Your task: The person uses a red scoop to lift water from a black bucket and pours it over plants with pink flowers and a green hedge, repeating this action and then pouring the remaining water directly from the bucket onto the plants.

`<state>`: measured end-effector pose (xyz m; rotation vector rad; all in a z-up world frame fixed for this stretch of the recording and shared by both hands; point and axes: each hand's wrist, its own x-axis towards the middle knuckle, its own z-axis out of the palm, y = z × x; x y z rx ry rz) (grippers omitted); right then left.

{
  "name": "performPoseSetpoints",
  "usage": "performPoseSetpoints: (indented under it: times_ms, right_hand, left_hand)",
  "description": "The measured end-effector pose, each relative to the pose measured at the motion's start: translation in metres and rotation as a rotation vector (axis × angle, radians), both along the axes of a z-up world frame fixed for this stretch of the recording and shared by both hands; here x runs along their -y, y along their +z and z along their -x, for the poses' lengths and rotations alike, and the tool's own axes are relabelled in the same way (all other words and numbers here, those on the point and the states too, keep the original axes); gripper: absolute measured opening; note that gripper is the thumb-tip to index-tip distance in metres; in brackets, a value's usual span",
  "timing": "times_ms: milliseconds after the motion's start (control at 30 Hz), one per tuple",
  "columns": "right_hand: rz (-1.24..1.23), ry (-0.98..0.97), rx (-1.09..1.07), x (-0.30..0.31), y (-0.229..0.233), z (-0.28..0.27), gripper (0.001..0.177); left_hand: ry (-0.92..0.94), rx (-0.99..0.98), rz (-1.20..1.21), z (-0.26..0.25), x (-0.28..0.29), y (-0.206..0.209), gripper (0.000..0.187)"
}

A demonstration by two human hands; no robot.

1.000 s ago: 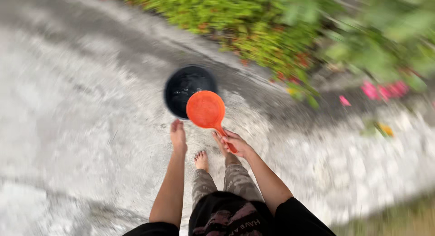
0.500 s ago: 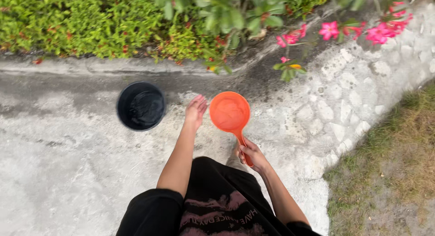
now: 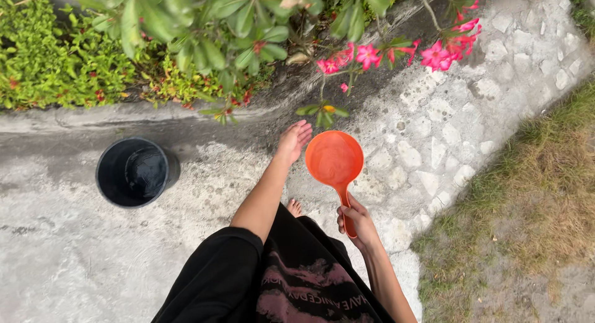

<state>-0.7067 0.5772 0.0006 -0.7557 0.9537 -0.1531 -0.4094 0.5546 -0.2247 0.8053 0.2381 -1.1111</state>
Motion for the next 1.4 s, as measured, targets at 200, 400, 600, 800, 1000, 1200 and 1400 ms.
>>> performPoseSetpoints:
  times_ms: [200, 400, 600, 800, 1000, 1200, 1400]
  right_hand:
    - [0.03, -0.024, -0.024, 0.099, 0.02, -0.057, 0.066]
    - [0.094, 0.018, -0.174, 0.214, 0.033, -0.159, 0.068]
    - [0.085, -0.015, -0.052, 0.291, 0.047, -0.191, 0.068]
    - [0.113, 0.068, 0.092, 0.3, 0.061, -0.152, 0.069]
    - [0.062, 0.062, 0.106, 0.274, 0.048, -0.078, 0.066]
    - [0.038, 0.183, -0.002, 0.245, 0.044, -0.009, 0.067]
    - [-0.028, 0.178, -0.118, 0.227, 0.038, 0.032, 0.069]
  left_hand:
    - [-0.025, 0.024, -0.027, -0.045, 0.125, -0.006, 0.031]
    - [-0.011, -0.018, -0.042, -0.134, 0.244, 0.01, 0.025]
    - [0.13, -0.105, 0.031, -0.194, 0.289, 0.015, 0.02]
    - [0.136, -0.347, 0.063, -0.184, 0.226, 0.04, 0.014]
    - [0.259, -0.106, -0.09, -0.097, 0.178, -0.001, 0.016]
    - [0.234, -0.236, -0.155, -0.01, 0.162, -0.022, 0.043]
    - [0.172, -0.158, -0.126, 0.037, 0.142, -0.03, 0.021]
